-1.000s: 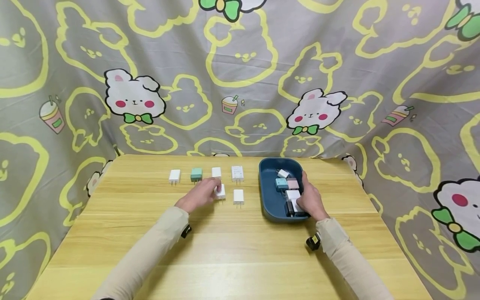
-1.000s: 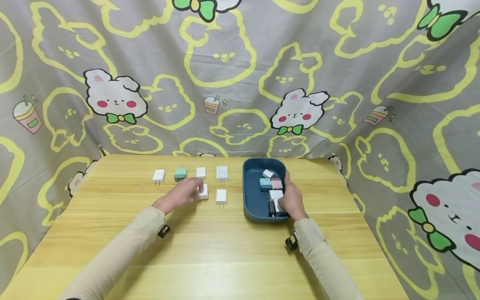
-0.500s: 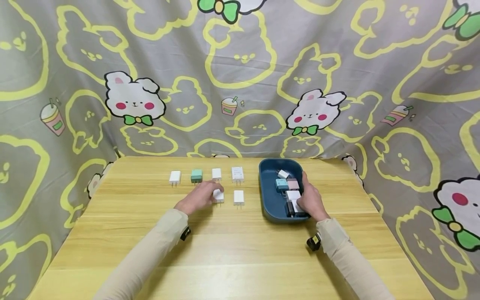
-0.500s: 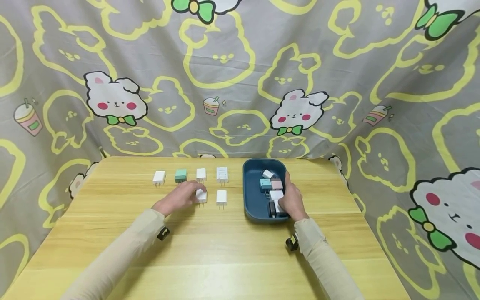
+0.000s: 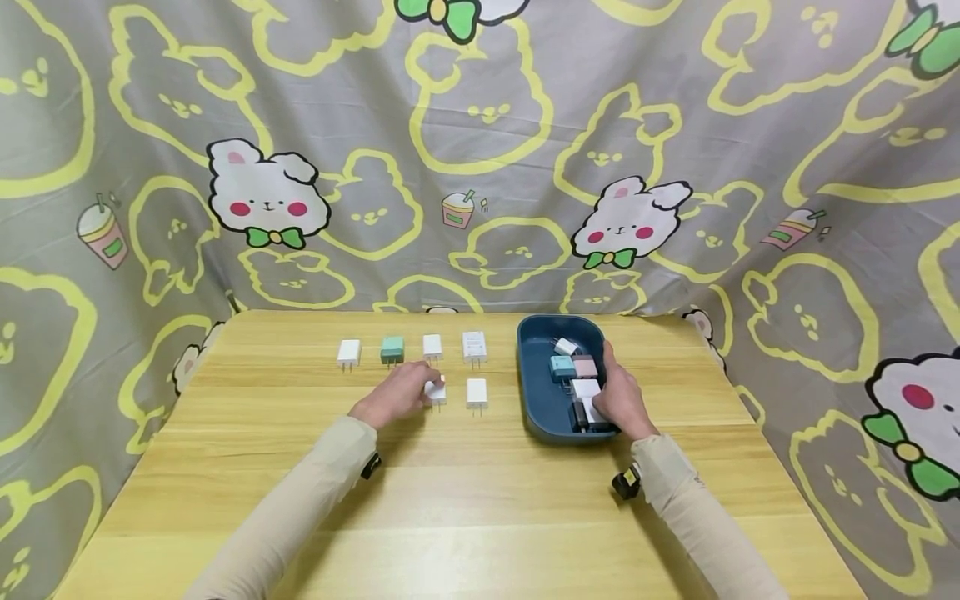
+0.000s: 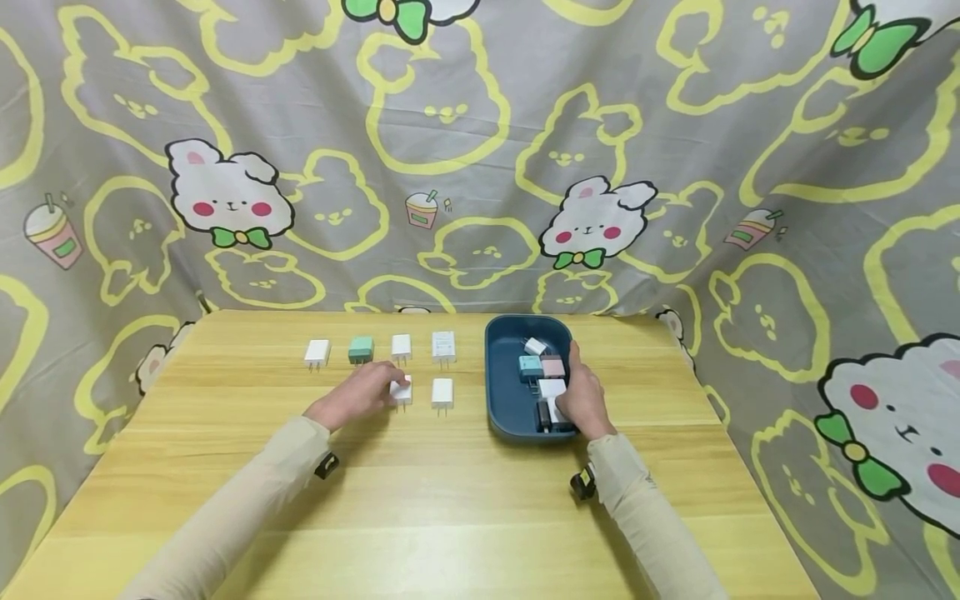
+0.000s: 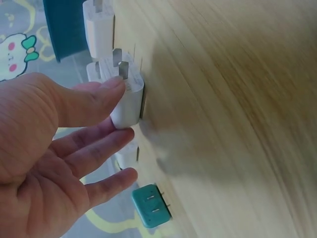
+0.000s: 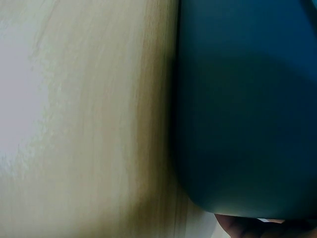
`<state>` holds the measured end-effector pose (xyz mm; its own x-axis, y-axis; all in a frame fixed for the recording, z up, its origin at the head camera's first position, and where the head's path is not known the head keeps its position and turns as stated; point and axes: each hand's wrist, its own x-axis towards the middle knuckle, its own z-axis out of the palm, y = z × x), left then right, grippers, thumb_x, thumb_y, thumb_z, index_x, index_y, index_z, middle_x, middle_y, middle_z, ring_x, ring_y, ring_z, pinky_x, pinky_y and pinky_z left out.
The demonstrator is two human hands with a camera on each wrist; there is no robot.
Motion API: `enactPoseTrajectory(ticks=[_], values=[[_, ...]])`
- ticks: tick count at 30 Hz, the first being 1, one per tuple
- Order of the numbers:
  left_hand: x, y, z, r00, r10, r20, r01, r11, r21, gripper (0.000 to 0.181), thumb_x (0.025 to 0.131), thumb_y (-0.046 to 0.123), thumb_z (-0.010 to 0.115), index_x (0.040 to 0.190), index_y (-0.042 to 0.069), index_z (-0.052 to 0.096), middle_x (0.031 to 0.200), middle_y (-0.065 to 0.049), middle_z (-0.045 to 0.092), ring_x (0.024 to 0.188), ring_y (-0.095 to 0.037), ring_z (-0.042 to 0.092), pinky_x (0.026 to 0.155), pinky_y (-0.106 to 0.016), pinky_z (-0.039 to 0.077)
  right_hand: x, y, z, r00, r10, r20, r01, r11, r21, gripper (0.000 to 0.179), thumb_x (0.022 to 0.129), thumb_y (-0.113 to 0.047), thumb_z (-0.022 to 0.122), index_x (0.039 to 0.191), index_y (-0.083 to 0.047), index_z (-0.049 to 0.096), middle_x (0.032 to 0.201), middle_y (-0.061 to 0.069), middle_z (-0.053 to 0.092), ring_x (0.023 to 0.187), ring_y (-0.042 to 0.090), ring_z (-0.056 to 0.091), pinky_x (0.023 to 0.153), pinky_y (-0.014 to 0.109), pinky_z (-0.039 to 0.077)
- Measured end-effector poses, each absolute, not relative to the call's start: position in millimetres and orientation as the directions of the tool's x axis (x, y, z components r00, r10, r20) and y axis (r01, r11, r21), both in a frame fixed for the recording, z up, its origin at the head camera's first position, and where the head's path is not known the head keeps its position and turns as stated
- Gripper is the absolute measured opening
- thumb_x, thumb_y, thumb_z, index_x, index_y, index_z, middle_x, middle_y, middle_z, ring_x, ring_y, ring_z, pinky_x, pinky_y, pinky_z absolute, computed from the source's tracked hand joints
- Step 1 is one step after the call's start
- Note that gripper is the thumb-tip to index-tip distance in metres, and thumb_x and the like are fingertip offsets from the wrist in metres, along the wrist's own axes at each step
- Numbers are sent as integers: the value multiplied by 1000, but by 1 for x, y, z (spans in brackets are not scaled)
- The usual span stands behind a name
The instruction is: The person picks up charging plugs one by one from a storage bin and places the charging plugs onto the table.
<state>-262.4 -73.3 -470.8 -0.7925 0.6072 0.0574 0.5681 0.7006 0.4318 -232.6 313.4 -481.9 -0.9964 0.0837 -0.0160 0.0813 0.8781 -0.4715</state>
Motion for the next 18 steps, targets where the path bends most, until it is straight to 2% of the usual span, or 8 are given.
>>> enactPoseTrajectory(ticks=[4,7,11,14,18], values=[[-260,-71,-466,-794,606,46,567,711,416,31,80,-10,74,110,0,75,116,-16,74,110,-34,69,95,-43,57,-232,314,-482,-997,81,-11,76,877,-474,105,74,11,59,163,-2,4,140,36,54,86,34,58,68,39,45],[-259,-68,-459,-792,610,24,569,724,391,32,82,-9,74,112,0,75,128,-22,69,120,-38,65,98,-47,56,-232,314,-481,-996,84,-12,79,874,-479,105,74,11,58,163,-2,3,138,36,55,80,33,56,65,38,44],[-257,-61,-450,-803,596,-7,560,757,336,41,88,-4,70,129,1,68,147,-25,54,139,-42,51,109,-61,45,-231,315,-482,-996,88,-11,82,875,-477,105,74,11,59,162,-1,4,140,36,54,88,34,59,70,41,47],[-256,-51,-445,-815,578,28,557,770,310,47,93,3,68,139,3,60,152,-25,49,144,-42,44,113,-66,37,-232,314,-482,-996,87,-10,81,876,-475,105,74,11,60,162,-1,5,141,36,54,90,35,59,72,42,47],[-255,-29,-440,-800,585,132,592,737,326,45,95,11,69,139,6,60,147,-21,55,138,-40,50,112,-63,40,-233,314,-483,-996,86,-5,78,878,-473,104,73,11,59,162,-1,6,139,36,55,90,35,59,72,42,47]])
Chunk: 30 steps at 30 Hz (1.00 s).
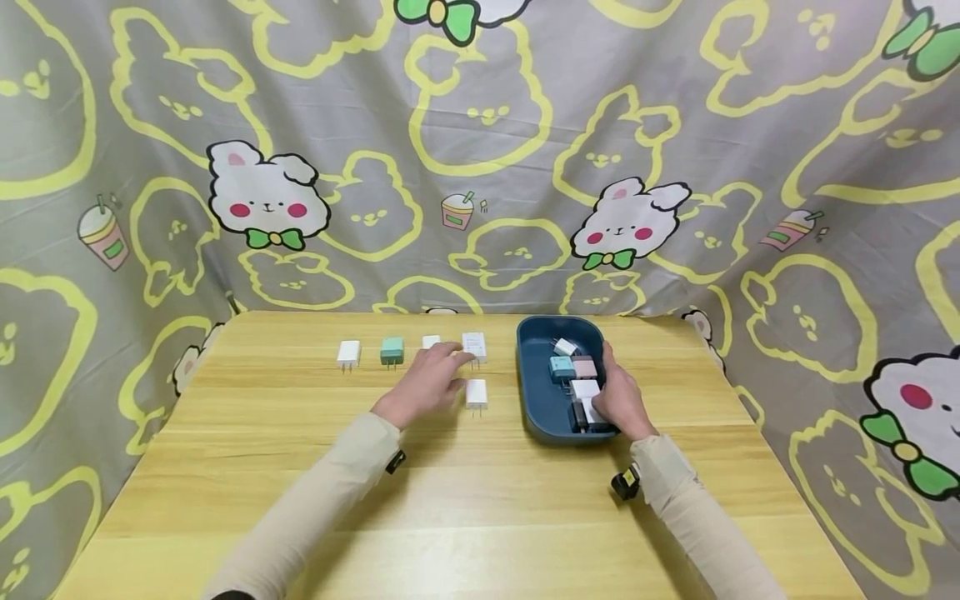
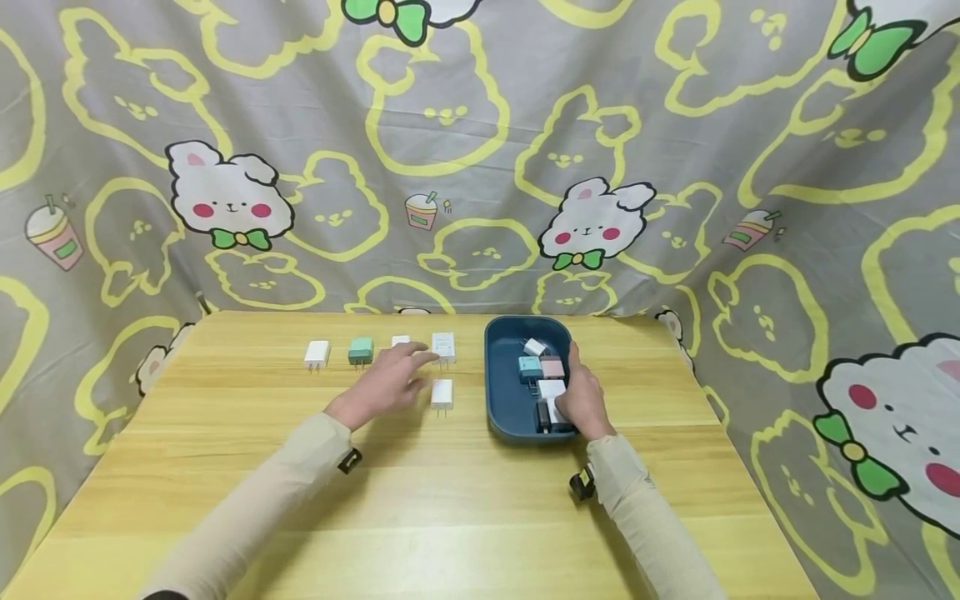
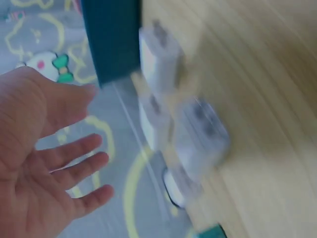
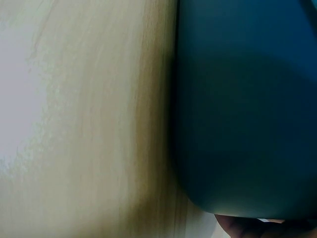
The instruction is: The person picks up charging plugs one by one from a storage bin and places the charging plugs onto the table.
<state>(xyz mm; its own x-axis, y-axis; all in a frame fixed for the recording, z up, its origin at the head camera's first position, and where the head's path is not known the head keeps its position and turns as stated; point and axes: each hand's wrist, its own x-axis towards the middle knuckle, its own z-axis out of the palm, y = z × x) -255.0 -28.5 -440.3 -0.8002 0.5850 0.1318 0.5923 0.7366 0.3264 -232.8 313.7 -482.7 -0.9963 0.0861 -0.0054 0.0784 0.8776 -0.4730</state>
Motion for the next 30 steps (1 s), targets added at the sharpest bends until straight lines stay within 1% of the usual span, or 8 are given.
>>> enactPoseTrajectory(ticks=[3,7,13,16,19,23,25,30], values=[[-254,-8,-437,-765,615,191,641,699,318,41,96,18,70,135,7,63,139,-16,62,130,-35,58,106,-58,45,-233,314,-483,-996,86,-6,79,879,-471,104,73,11,59,162,-1,6,138,36,56,89,35,59,72,43,47],[-251,20,-434,-717,665,209,694,654,301,38,97,25,70,132,10,65,131,-10,67,121,-29,63,103,-52,48,-232,313,-482,-996,87,-13,83,876,-475,105,74,11,60,162,-1,6,140,36,54,84,33,57,69,40,45],[-245,61,-434,-660,735,153,742,607,285,37,96,28,71,130,14,66,130,-4,67,115,-22,65,100,-43,51,-232,314,-483,-996,86,-21,86,875,-477,106,74,11,60,163,-2,5,145,35,50,87,34,58,69,40,46],[-241,79,-436,-637,760,125,762,597,250,37,96,31,71,130,17,66,127,-2,68,111,-20,65,95,-42,52,-232,314,-482,-996,85,-19,84,874,-479,105,73,10,61,162,-1,5,146,36,48,94,37,60,73,43,48],[-238,95,-440,-609,784,123,788,580,206,39,94,36,73,129,19,68,122,-1,69,105,-19,65,89,-41,52,-231,313,-481,-996,84,-15,81,868,-489,105,73,9,61,162,-1,6,145,36,49,95,38,61,74,43,48],[-237,111,-444,-594,797,110,797,564,215,42,90,39,77,126,20,68,120,0,69,103,-16,65,87,-40,51,-229,312,-479,-997,71,13,55,867,-495,104,72,9,61,161,1,9,136,38,55,85,36,59,68,39,46],[-237,118,-447,-592,801,92,794,560,236,44,88,39,79,126,20,68,120,0,69,104,-15,65,87,-40,51,-229,312,-479,-997,67,26,45,869,-492,103,72,8,61,161,2,10,133,38,56,85,37,59,68,39,47],[-241,131,-455,-591,804,61,791,562,243,44,84,43,82,118,18,67,114,1,69,102,-13,66,84,-35,53,-230,312,-480,-997,69,32,45,874,-484,103,72,7,62,161,4,10,130,38,58,94,40,61,78,49,51]])
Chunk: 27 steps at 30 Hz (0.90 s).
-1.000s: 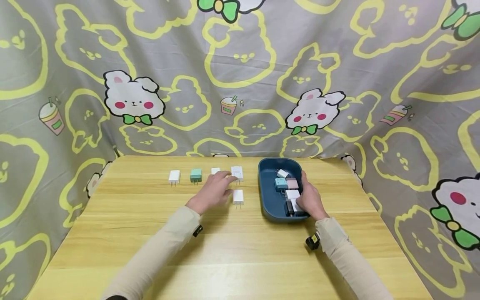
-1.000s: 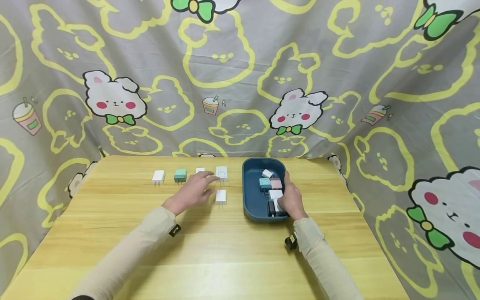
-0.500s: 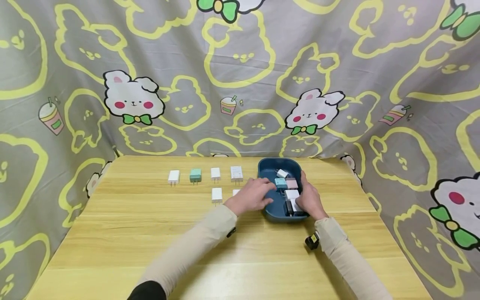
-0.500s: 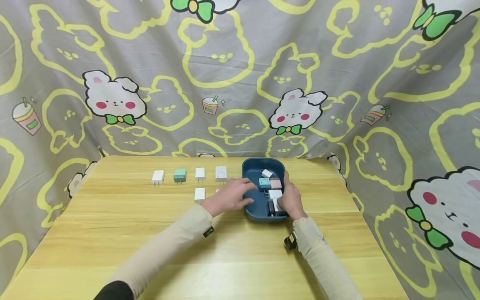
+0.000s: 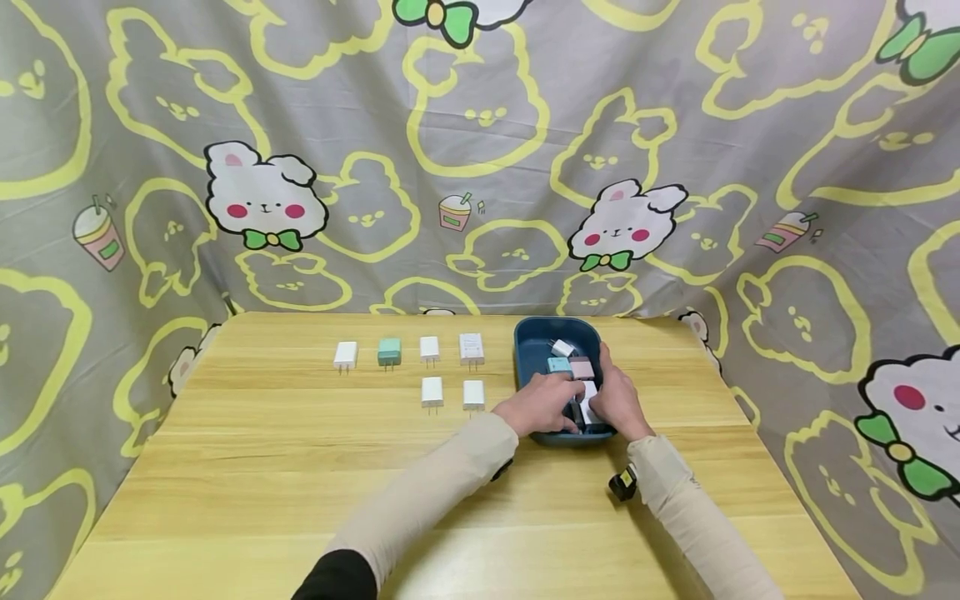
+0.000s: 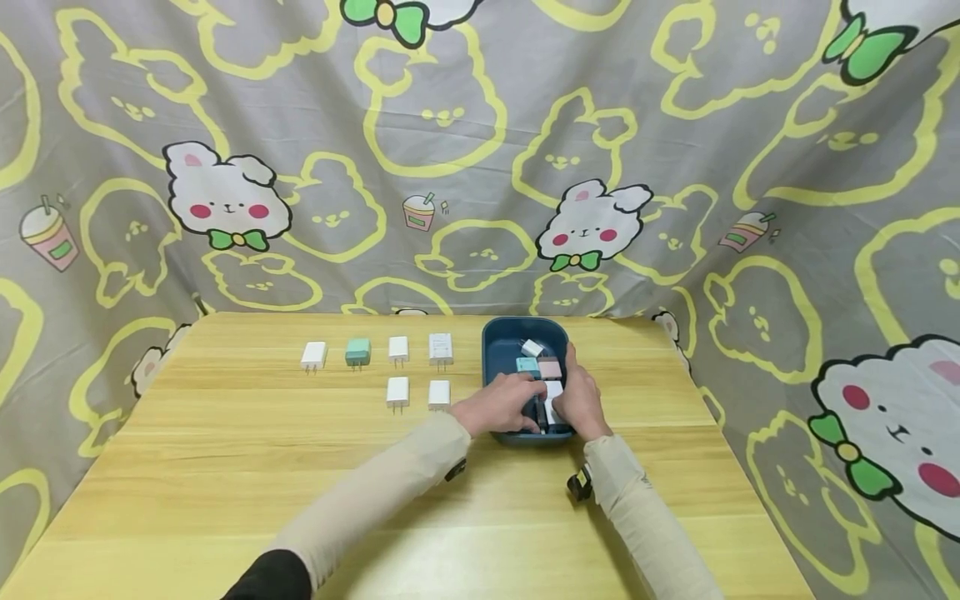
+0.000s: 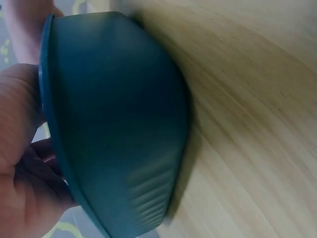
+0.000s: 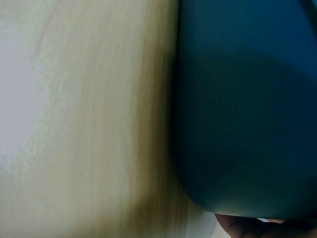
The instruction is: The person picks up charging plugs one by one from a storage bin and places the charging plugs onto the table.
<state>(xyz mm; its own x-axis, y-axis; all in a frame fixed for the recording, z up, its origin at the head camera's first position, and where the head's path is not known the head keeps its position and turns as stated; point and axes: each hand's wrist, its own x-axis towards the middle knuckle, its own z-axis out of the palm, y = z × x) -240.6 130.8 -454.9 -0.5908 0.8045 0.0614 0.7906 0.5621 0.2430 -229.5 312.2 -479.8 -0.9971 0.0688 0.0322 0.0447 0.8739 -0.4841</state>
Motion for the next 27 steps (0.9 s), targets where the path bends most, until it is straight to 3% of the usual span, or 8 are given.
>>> enactPoseTrajectory(ticks=[6,15,27], values=[[-243,138,-462,-582,810,63,797,555,238,47,82,40,85,114,15,63,100,1,69,88,-12,64,74,-26,51,-229,313,-480,-997,66,27,46,878,-477,103,72,7,63,161,4,9,128,37,60,94,40,61,80,50,51],[-245,143,-467,-587,809,22,779,558,286,41,87,27,82,118,15,59,103,0,72,87,-12,67,76,-22,51,-229,312,-481,-997,74,27,52,880,-472,103,73,7,64,161,4,10,129,37,59,99,43,62,84,52,51],[-246,139,-467,-596,802,34,759,549,351,35,88,17,77,115,11,57,96,-2,68,76,-13,61,66,-22,45,-231,313,-481,-997,73,19,55,877,-478,103,72,8,63,161,4,10,121,35,62,84,34,57,73,44,48]])
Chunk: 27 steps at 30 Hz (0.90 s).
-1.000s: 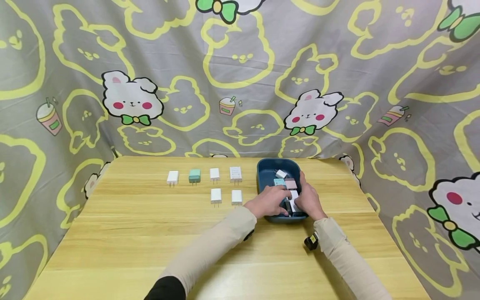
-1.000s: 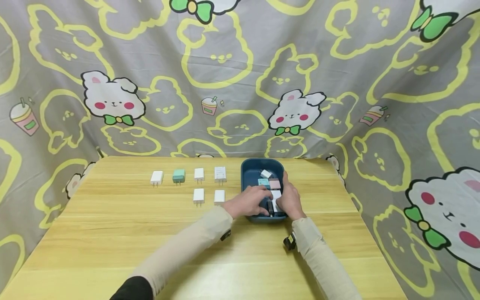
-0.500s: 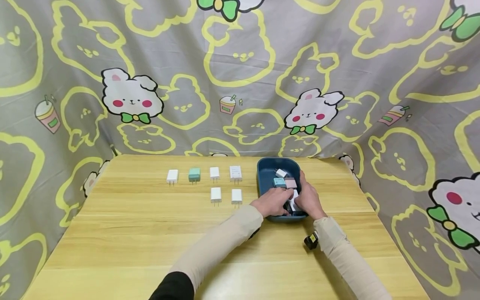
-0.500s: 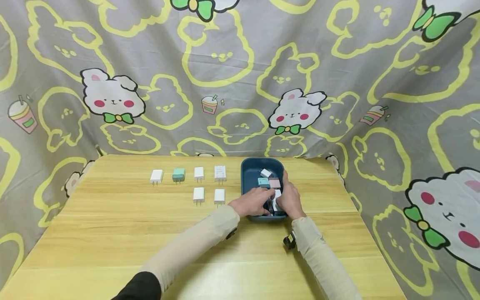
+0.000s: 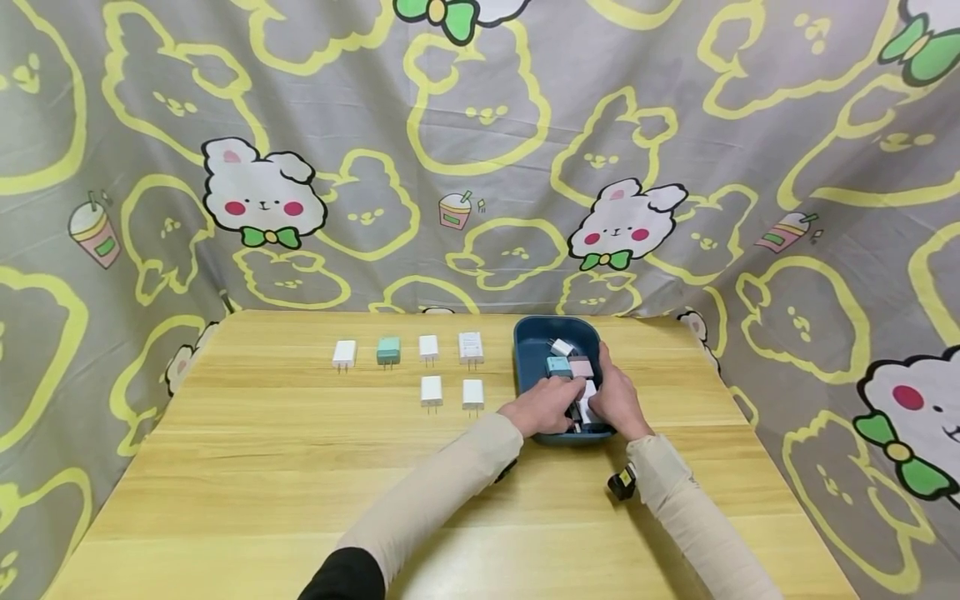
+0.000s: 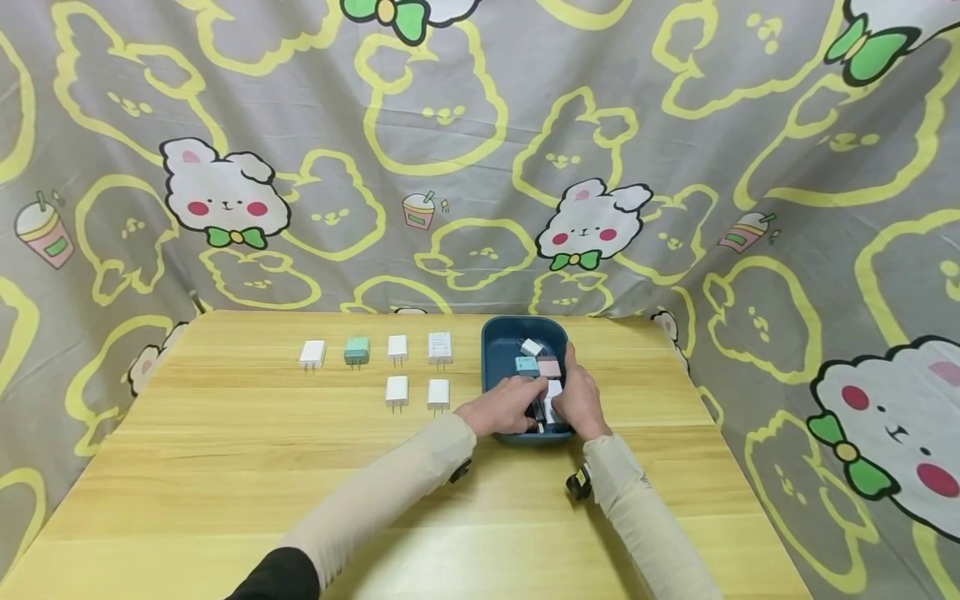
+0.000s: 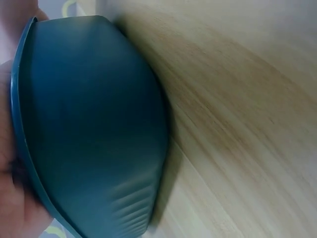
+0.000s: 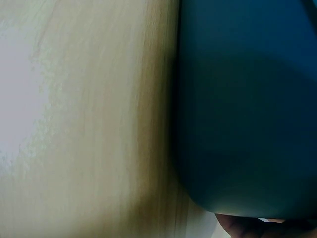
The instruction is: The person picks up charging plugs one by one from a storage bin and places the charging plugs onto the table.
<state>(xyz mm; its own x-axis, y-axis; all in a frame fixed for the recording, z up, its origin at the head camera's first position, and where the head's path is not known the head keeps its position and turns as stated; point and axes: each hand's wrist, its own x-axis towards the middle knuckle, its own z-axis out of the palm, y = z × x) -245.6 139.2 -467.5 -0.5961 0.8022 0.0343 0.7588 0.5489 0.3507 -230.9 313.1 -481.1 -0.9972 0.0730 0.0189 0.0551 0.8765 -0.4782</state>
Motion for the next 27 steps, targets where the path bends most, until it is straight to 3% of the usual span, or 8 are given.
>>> enactPoseTrajectory(ticks=[10,20,27], values=[[-246,135,-465,-609,792,43,749,556,359,26,89,20,76,109,12,62,96,0,68,79,-10,58,69,-20,45,-231,314,-481,-998,66,24,46,878,-477,102,73,8,62,161,3,9,123,35,62,82,33,57,69,41,47],[-246,127,-453,-589,794,148,785,520,336,30,88,24,77,114,12,71,109,0,74,93,-11,64,84,-26,53,-231,314,-481,-998,68,18,51,874,-484,104,72,8,63,161,3,8,127,35,61,81,34,56,67,39,45],[-246,121,-444,-574,795,197,803,498,329,31,86,24,76,115,14,74,116,0,72,106,-15,65,100,-30,50,-231,313,-482,-997,62,39,36,880,-474,104,70,6,63,160,4,11,131,37,59,93,41,61,76,48,50]])
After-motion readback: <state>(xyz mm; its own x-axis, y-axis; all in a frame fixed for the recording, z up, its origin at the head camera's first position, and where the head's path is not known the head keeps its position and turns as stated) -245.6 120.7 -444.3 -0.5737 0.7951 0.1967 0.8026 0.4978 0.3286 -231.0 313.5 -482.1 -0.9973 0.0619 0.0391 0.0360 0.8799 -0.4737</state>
